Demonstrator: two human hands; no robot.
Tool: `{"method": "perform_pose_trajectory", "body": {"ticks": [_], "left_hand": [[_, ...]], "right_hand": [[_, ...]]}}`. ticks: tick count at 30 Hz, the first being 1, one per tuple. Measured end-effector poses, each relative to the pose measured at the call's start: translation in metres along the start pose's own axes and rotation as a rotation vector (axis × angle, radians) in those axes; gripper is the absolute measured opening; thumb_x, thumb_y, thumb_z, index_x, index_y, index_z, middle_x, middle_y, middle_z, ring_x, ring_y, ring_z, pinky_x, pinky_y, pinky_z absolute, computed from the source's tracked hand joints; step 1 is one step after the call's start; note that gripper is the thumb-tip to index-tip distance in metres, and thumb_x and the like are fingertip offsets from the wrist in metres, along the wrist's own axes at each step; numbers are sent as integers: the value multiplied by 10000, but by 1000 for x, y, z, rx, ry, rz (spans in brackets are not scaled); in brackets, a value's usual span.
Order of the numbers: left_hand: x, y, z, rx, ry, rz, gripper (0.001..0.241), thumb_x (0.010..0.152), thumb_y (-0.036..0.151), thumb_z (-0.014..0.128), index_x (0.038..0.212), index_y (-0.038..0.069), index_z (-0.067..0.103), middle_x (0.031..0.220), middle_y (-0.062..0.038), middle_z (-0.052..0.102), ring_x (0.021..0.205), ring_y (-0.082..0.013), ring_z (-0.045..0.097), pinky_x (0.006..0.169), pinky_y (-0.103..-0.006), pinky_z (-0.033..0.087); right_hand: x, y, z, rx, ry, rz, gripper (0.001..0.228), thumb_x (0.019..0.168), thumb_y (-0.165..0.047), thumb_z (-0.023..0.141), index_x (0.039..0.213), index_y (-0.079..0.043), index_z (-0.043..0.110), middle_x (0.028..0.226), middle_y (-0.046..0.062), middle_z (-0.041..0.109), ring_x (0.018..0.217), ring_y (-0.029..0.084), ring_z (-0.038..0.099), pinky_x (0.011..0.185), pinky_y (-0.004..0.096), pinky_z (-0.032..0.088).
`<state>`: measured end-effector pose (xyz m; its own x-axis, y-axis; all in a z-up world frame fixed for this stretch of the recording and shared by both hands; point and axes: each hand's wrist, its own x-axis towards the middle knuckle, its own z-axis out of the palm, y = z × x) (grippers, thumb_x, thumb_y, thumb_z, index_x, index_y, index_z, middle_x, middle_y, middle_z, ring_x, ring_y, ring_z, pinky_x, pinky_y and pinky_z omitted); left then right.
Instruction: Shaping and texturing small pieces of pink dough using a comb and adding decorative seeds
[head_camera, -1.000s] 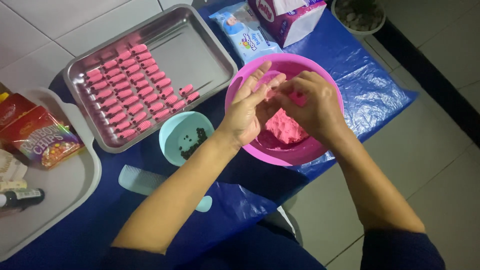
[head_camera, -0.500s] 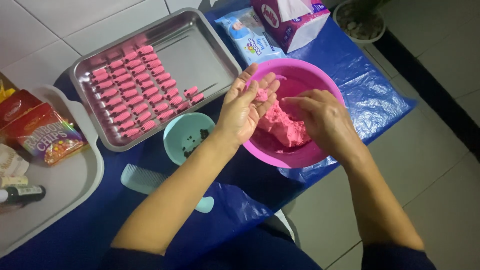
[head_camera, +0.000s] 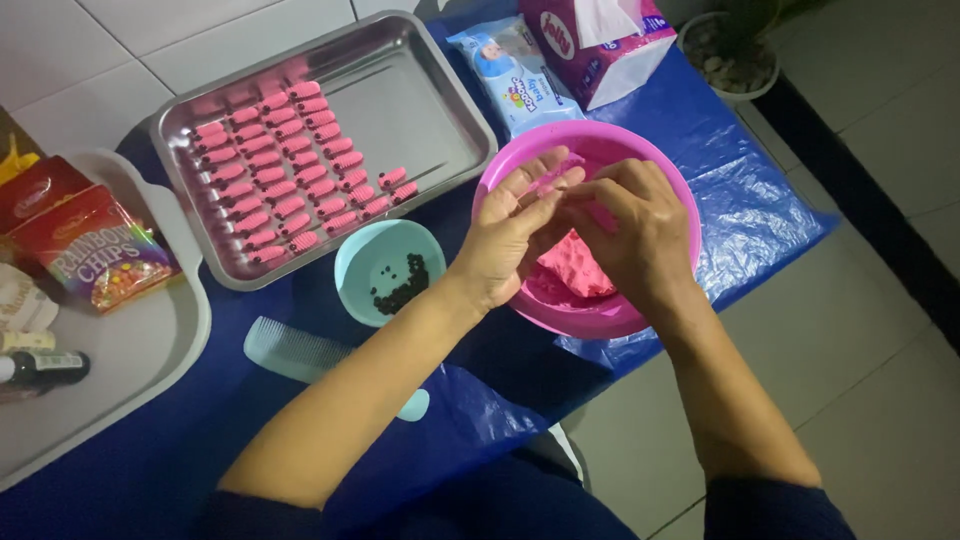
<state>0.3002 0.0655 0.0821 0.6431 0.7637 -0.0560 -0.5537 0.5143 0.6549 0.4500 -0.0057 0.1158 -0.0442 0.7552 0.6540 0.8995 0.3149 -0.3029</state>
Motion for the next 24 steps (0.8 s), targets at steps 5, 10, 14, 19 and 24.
{"method": "perform_pose_trajectory", "body": {"ticks": [5,10,14,19,24], "left_hand": [[8,-8,-12,-96,21,-13,403,1015,110,686,1409,131,606,1356,-213,660,1228,-367,664,983,-457,595],[1,13,-5,-114,50,-36,400,1022,99,650,1418,99,586,1380,-231,639,1260,-366,646,931,-391,623],[1,16,-4,-171,36,-78,362,1026,162,655,1382,106,619,1372,-214,648,1246,-361,641,990,-437,585],[3,4,-9,-181,46,-51,328,1012,109,675,1337,78,646,1356,-238,650,1235,-386,643,997,-470,573],[-21,10,31,-333,-458,-210,549,1148,372,424,1631,116,378,1582,-118,492,1473,-263,462,1199,-429,412]], "right_hand": [[4,-4,-9,182,-14,118,104,938,-190,839,997,-134,775,984,110,668,867,314,647,782,416,510],[-1,1,-31,208,-37,220,205,1083,-298,660,1061,-137,786,1002,148,662,832,341,619,749,418,482],[-11,5,-24,26,-222,266,55,928,-150,760,982,-136,757,999,161,644,978,412,641,859,504,498],[-6,-3,-22,55,-244,265,202,965,-229,738,1148,-145,732,1070,200,643,1048,461,628,905,551,489],[26,-38,-16,91,-186,162,1007,955,-814,46,1630,-91,240,1696,228,279,1602,431,212,1269,706,45]]}}
